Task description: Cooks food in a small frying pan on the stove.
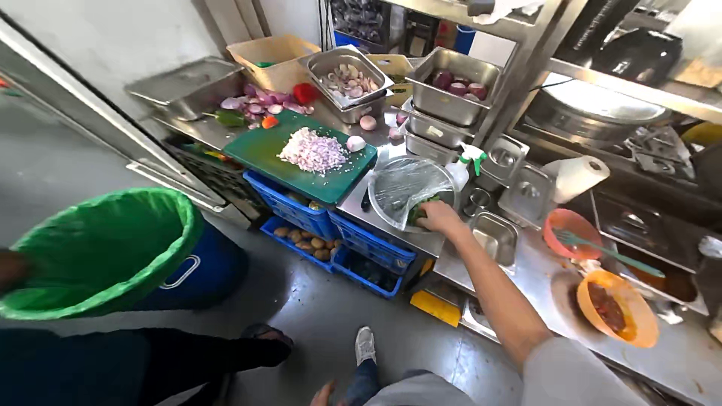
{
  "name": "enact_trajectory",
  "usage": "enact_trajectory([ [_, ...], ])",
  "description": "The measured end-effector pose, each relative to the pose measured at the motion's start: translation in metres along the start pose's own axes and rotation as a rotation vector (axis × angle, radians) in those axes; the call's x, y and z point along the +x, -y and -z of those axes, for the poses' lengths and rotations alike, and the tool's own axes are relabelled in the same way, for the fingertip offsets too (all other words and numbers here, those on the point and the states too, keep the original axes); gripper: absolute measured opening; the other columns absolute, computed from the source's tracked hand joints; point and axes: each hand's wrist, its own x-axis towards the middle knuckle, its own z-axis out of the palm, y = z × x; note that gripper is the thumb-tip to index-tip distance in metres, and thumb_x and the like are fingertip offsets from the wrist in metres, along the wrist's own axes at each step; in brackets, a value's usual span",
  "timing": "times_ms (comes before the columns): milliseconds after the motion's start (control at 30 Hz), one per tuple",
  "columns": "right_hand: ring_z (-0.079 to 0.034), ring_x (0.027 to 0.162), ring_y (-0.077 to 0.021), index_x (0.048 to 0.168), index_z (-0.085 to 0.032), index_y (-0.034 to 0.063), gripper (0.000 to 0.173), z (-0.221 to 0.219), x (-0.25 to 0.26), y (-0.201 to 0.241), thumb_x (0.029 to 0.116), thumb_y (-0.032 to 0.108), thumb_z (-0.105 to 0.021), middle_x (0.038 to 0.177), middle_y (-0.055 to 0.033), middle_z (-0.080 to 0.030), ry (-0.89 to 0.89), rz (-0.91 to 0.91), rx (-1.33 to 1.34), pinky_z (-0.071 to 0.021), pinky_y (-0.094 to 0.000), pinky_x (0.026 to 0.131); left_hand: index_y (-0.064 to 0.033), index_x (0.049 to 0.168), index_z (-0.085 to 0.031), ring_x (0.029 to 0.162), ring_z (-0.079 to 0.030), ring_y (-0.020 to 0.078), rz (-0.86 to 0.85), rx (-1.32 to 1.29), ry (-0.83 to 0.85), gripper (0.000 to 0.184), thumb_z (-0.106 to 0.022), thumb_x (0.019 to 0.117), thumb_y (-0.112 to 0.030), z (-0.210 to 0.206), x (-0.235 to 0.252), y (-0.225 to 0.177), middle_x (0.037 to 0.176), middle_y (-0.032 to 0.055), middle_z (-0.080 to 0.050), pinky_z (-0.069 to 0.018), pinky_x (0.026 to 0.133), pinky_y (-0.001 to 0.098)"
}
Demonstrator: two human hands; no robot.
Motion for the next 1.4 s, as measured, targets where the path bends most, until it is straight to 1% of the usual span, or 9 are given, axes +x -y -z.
enact_trajectory([
  [67,-0.062,0.122,-0.0454,0.134,-0.063,0.0074,0.057,-0.010,0.037,0.004,0.0905,0.042,-0.076,0.130,-0.0249,-0.065,0.181,-0.069,-0.103,-0.0496,-0.0691,0.096,0.0069,0.147,-0.047,0.127,-0.058,0.0449,-0.005,-0.018,-0.016,0.055,-0.062,0.1029,-0.023,0.028,0.020,-0.010,0.142,0.0307,-0.055,-0.0461,0.109,0.0571],
  [267,-0.065,0.118,-0.0416,0.117,-0.074,0.0036,0.027,0.016,0.016,-0.014,0.0904,0.007,-0.073,0.120,-0.0227,-0.071,-0.022,0.086,0.028,-0.0504,-0.0629,0.101,0.0061,0.144,-0.050,0.126,-0.059,0.0444,-0.025,0.005,-0.101,0.053,-0.063,0.1016,-0.022,0.069,0.054,-0.040,0.138,0.0298,-0.058,-0.0452,0.109,0.0586],
  [500,-0.064,0.124,-0.0383,0.134,-0.070,0.0152,0.046,0.027,0.019,-0.038,0.0926,-0.003,-0.062,0.129,-0.0175,-0.070,-0.016,0.233,0.064,-0.0488,-0.0616,0.106,-0.0054,0.146,-0.053,0.120,-0.065,0.0333,-0.300,0.005,-0.064,0.047,-0.060,0.1032,-0.025,0.059,0.085,-0.168,0.141,0.0192,-0.059,-0.0525,0.104,0.0510],
  [667,-0.068,0.116,-0.0358,0.119,-0.076,0.0089,0.031,0.021,0.025,-0.041,0.0971,-0.001,-0.056,0.118,-0.0171,-0.074,-0.087,0.351,0.147,-0.0519,-0.0577,0.103,-0.0072,0.144,-0.055,0.122,-0.064,0.0286,-0.407,0.043,-0.083,0.044,-0.058,0.1033,-0.025,0.020,0.074,-0.235,0.141,0.0156,-0.060,-0.0514,0.105,0.0466],
  [767,-0.068,0.116,-0.0341,0.117,-0.076,0.0075,0.028,0.015,0.033,-0.046,0.0996,0.004,-0.054,0.117,-0.0169,-0.074,-0.094,0.385,0.193,-0.0512,-0.0564,0.104,-0.0065,0.144,-0.055,0.124,-0.063,0.0320,-0.328,0.024,-0.017,0.046,-0.059,0.1032,-0.026,-0.013,0.057,-0.220,0.141,0.0182,-0.059,-0.0496,0.108,0.0494],
  [867,-0.062,0.126,-0.0406,0.140,-0.062,0.0137,0.050,-0.002,0.051,-0.043,0.0957,0.035,-0.072,0.133,-0.0205,-0.066,0.196,0.263,-0.054,-0.0487,-0.0646,0.104,-0.0057,0.144,-0.055,0.125,-0.061,0.0352,-0.167,-0.003,0.013,0.047,-0.062,0.1021,-0.025,-0.050,0.029,-0.174,0.141,0.0203,-0.059,-0.0478,0.109,0.0533],
  [1033,-0.061,0.124,-0.0436,0.127,-0.070,0.0071,0.038,0.000,0.041,-0.032,0.0893,0.007,-0.071,0.127,-0.0239,-0.067,0.092,0.333,-0.079,-0.0493,-0.0644,0.102,0.0011,0.144,-0.054,0.128,-0.060,0.0401,0.117,-0.121,-0.103,0.049,-0.064,0.1016,-0.022,-0.077,-0.045,-0.102,0.141,0.0250,-0.058,-0.0461,0.110,0.0557],
  [1300,-0.070,0.106,-0.0410,0.111,-0.075,0.0001,0.023,0.004,0.033,-0.051,0.0893,0.007,-0.073,0.106,-0.0231,-0.074,-0.126,0.553,-0.049,-0.0526,-0.0615,0.097,0.0040,0.145,-0.051,0.123,-0.061,0.0450,0.306,-0.261,-0.150,0.052,-0.063,0.1019,-0.022,-0.122,-0.108,-0.032,0.138,0.0291,-0.058,-0.0463,0.108,0.0599],
  [1400,-0.070,0.109,-0.0422,0.118,-0.074,0.0015,0.028,0.014,0.023,-0.050,0.0917,0.009,-0.073,0.111,-0.0245,-0.074,-0.125,0.459,0.022,-0.0511,-0.0654,0.097,0.0037,0.143,-0.052,0.122,-0.062,0.0447,0.281,-0.273,-0.125,0.050,-0.063,0.1020,-0.021,-0.128,-0.121,-0.028,0.137,0.0291,-0.059,-0.0469,0.106,0.0597],
])
